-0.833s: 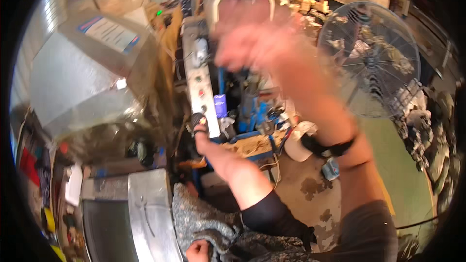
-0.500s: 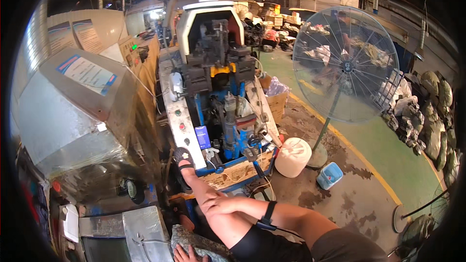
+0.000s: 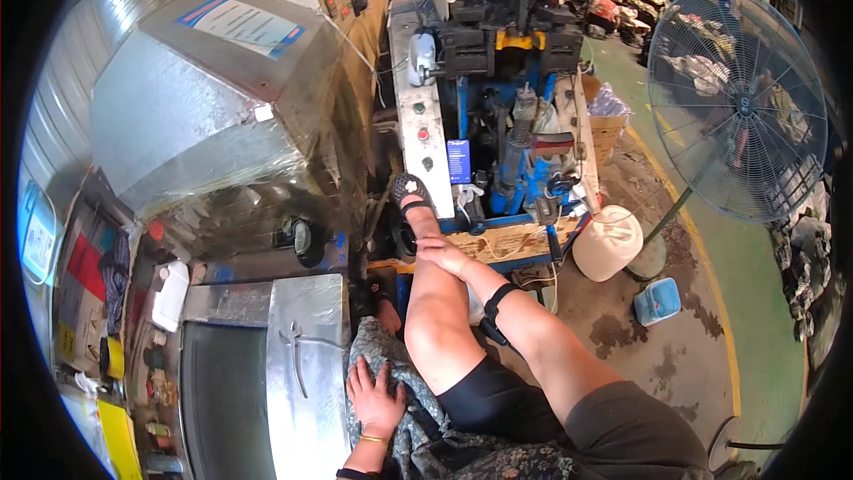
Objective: Applying adhesive to shoe components and using an industrial assembly machine to join them.
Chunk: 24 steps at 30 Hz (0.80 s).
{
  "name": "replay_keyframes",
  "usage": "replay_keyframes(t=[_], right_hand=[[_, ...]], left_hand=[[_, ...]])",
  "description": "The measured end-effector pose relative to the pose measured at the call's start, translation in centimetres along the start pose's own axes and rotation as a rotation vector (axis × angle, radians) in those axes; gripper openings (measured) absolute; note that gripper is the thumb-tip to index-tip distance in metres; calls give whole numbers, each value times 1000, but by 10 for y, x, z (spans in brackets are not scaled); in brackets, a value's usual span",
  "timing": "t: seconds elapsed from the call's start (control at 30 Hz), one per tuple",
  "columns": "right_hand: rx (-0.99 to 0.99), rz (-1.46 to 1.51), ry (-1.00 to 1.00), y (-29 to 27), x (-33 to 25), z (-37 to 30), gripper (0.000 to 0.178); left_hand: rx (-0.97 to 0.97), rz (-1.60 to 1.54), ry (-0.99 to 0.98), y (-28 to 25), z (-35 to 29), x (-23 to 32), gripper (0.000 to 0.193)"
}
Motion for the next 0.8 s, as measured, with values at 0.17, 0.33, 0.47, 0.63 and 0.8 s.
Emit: replay_keyframes(t=[0.17,0.33,0.47,0.63,0.8], right_hand=[[182,-348,-181,9,-26,-36,35],[251,-389,-170,21,-25,-87,48],[257,-405,-106,21,-27,-110,61],[105,-487,-89,14,-48,-124,61],[-142,-711,-352,11,-71,-99,35]], left_hand=[[3,10,-4,-6,2,4,54],[-11,22,5,-6,3,6,52],[-20,29,-7,-4,-1,4,52],[-25,6,-19,-4,0,3,50],[2,9,-27,-4,3,4,51]])
Point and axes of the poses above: each hand's wrist, its own z-axis towards the middle knuckle, its own y-axis out of the palm, x = y × z, the point moved 2 cm from there along z, towards the middle knuckle, and after that the axes turned 8 degrees about y, right-handed, at the moved point
